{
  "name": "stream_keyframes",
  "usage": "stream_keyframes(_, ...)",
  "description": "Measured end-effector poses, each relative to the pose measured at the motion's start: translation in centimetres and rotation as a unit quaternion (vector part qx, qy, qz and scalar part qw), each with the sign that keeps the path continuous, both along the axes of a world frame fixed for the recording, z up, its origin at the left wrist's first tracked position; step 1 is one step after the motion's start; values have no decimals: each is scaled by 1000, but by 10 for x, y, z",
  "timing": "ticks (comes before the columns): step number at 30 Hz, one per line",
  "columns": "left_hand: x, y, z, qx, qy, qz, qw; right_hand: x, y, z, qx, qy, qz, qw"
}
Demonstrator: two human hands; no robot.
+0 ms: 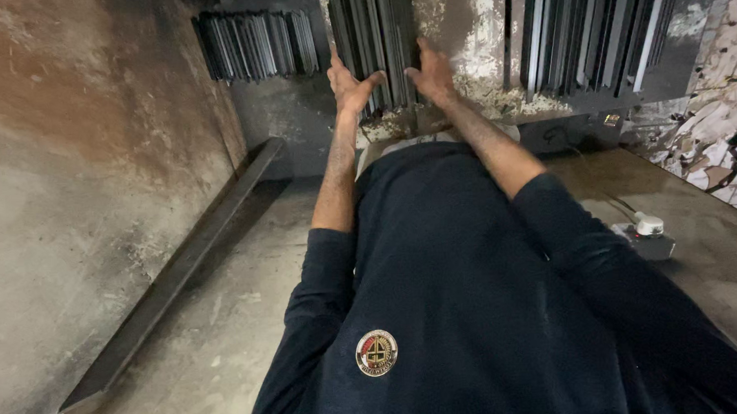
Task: The person stands at a storage rack and handles dark moulding strips, pulling individual strips out of the rack and repositioning them among the bundles. They then pick up flat boards and strips from the floor and carry them across the workshop.
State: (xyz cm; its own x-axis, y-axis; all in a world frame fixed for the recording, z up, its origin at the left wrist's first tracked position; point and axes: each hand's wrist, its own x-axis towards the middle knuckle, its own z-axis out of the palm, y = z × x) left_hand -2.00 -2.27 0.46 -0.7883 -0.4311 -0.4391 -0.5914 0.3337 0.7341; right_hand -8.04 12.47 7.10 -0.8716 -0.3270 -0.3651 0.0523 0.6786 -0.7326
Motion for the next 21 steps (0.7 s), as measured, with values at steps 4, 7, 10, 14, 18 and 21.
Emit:
stream_keyframes(4,-1,1,5,14,-55,21,998,-6,6,1,42,-52,29,997)
stream_keyframes(7,1,2,6,26,-39,38,998,-9,10,1,-28,-137,-55,989)
stream_keyframes(10,2,2,3,16,6,22,1000,-12,14,-1,-175,-135,-79,972)
stream_keyframes(14,1,1,0,15,-14,16,1000,-12,14,-1,-97,-49,-38,993)
stream_keyframes(18,1,2,1,11,-11,21,1000,-10,5,6,-39,10,-50,998)
stream_keyframes(21,1,4,5,0,-19,36,999,-9,-2,14,-1,65,-34,997)
